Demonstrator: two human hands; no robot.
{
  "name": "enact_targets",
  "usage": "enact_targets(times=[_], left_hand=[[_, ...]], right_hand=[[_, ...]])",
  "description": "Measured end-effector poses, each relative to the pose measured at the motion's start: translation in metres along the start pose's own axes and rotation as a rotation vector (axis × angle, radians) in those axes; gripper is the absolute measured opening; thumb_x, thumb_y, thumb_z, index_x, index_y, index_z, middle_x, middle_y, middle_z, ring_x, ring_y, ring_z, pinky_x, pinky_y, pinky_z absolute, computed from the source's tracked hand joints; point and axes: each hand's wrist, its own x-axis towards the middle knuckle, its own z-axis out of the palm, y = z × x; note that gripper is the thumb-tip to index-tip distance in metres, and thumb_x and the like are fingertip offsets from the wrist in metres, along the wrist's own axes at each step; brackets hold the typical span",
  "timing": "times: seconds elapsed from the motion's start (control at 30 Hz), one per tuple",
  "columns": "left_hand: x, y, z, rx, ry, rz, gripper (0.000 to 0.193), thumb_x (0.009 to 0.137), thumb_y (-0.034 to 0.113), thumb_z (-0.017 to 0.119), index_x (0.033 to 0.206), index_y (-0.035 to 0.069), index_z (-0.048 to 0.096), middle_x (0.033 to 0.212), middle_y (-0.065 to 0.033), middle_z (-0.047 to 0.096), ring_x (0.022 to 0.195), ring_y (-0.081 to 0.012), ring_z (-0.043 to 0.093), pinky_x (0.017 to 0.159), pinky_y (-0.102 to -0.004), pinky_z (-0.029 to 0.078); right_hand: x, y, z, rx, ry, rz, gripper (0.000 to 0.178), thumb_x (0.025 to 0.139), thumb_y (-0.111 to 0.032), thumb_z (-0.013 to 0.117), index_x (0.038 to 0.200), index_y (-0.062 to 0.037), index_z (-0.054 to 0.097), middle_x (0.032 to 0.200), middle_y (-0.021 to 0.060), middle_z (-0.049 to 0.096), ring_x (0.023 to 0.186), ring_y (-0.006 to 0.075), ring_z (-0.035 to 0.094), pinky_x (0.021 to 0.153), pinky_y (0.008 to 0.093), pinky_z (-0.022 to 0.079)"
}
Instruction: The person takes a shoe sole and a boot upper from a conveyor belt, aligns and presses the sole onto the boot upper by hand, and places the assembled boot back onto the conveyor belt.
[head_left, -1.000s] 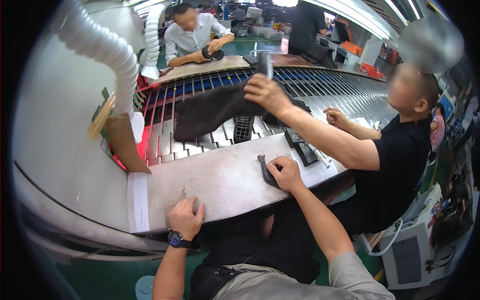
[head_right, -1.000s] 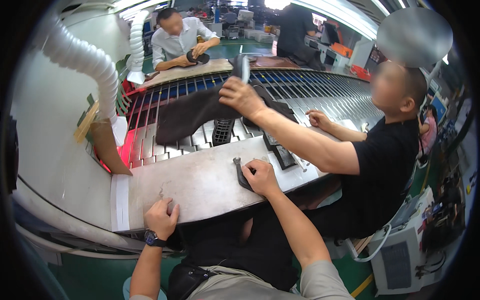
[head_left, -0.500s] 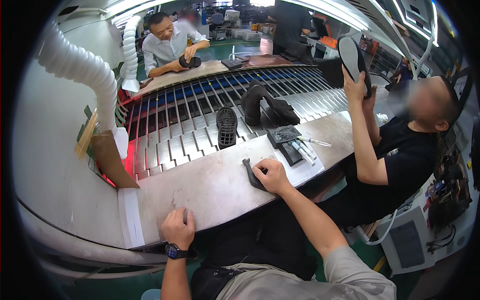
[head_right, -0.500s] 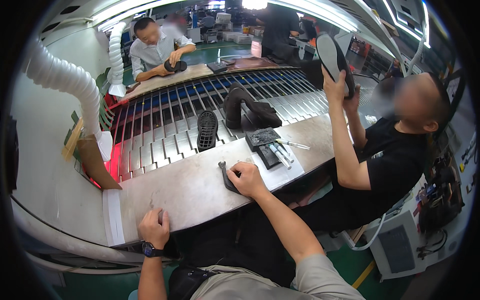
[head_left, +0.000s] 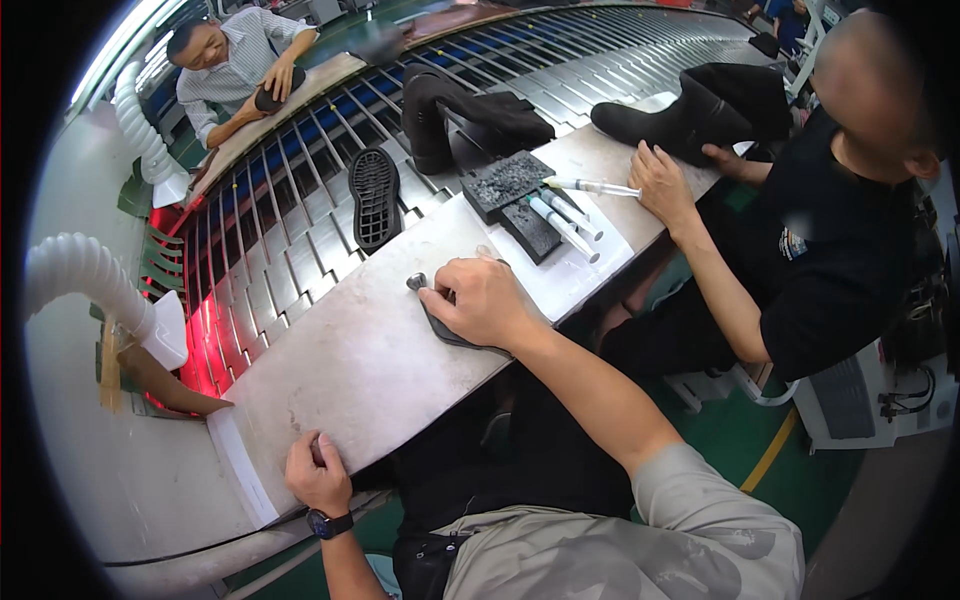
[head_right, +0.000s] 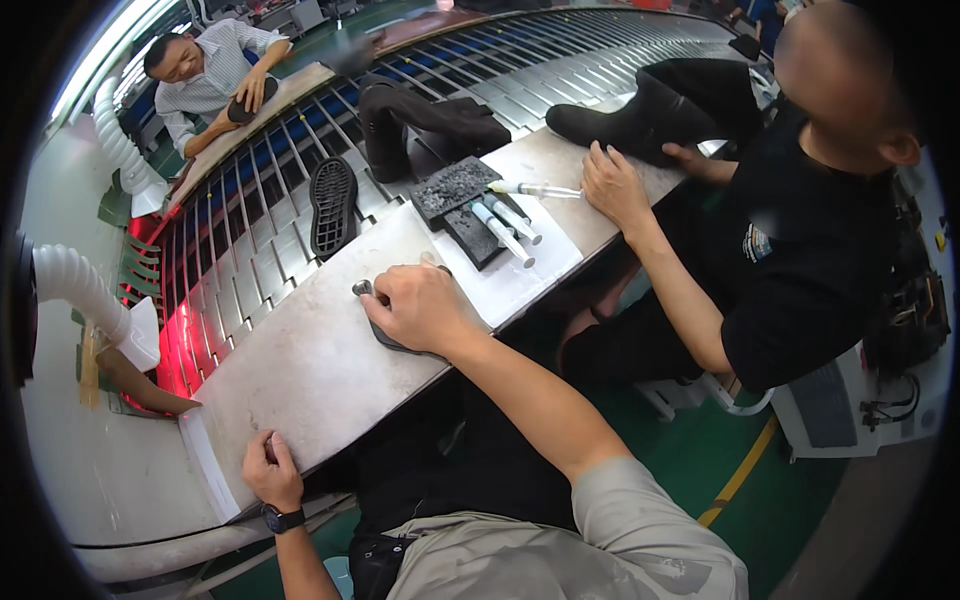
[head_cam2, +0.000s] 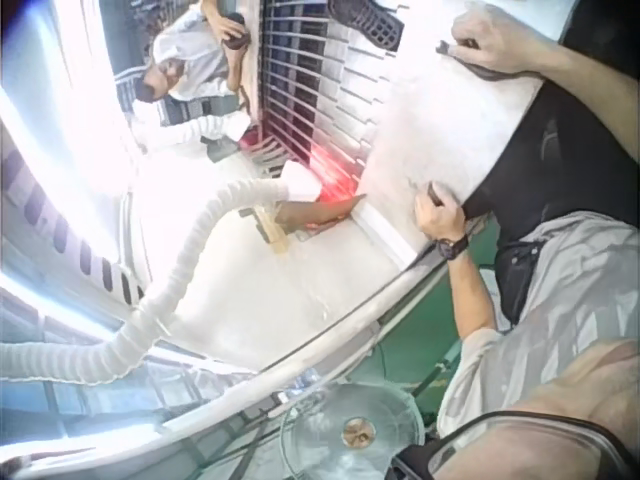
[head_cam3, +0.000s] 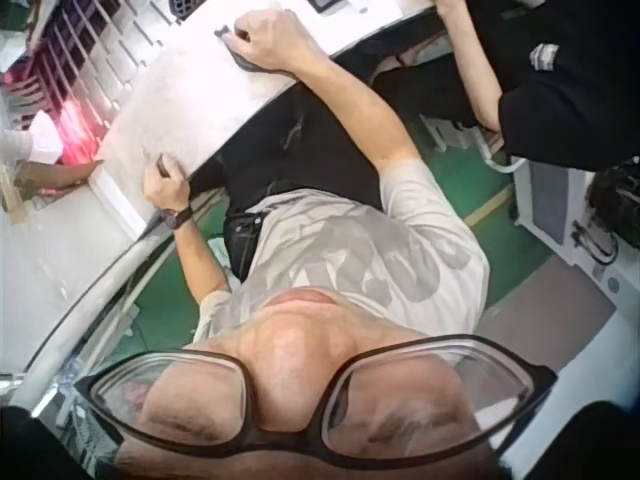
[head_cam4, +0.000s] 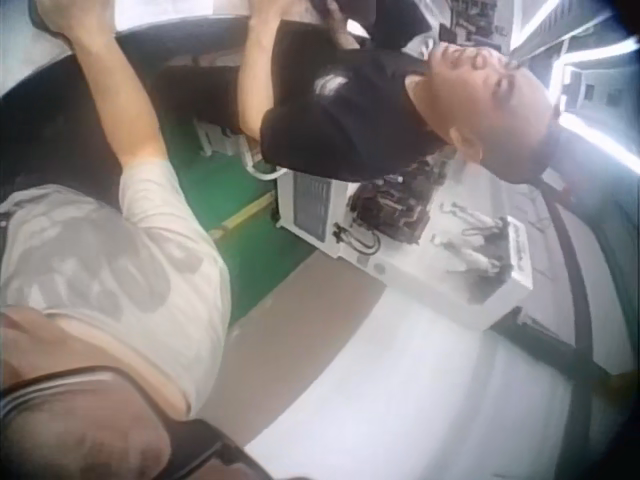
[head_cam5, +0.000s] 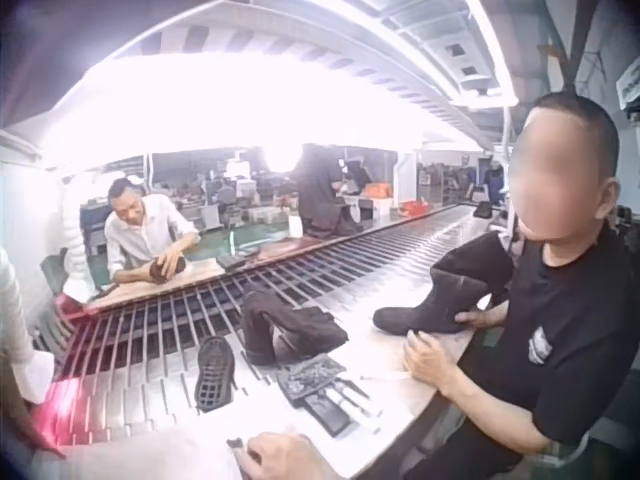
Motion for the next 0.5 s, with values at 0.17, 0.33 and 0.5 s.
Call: enact_targets(times=[0.17, 0.33, 0.5], left_hand=[[0.001, 0.000, -0.004, -0.003, -0.030, -0.024, 0.014, 0.095, 0.013, 0.072, 0.101, 0.001, 0.076, 0.079, -0.0137, 0.067, 0.066, -0.0320, 0.061, 0.063, -0.0437, 0.049], [0.005, -0.001, -0.010, 0.047, 0.008, -0.010, 0.014, 0.094, 0.012, 0.073, 0.102, 0.002, 0.075, 0.077, -0.0131, 0.065, 0.062, -0.0305, 0.059, 0.061, -0.0428, 0.048], [0.010, 0.006, -0.013, 0.056, -0.015, 0.022, 0.011, 0.089, 0.010, 0.075, 0.099, 0.003, 0.074, 0.072, -0.0108, 0.061, 0.059, -0.0290, 0.057, 0.058, -0.0425, 0.046]], right_hand=[[-0.003, -0.002, 0.001, 0.042, -0.022, 0.001, 0.030, 0.090, -0.029, 0.077, 0.072, -0.0061, 0.070, 0.074, 0.0122, 0.070, 0.071, 0.0336, 0.069, 0.074, 0.0471, 0.053], [0.000, -0.008, 0.001, 0.043, -0.066, -0.025, 0.028, 0.090, -0.028, 0.077, 0.074, -0.0067, 0.070, 0.076, 0.0117, 0.071, 0.071, 0.0339, 0.068, 0.074, 0.0464, 0.052], [0.000, -0.009, -0.003, 0.048, -0.099, -0.011, 0.026, 0.090, -0.025, 0.078, 0.076, -0.0048, 0.072, 0.077, 0.0129, 0.072, 0.073, 0.0352, 0.070, 0.076, 0.0464, 0.052]])
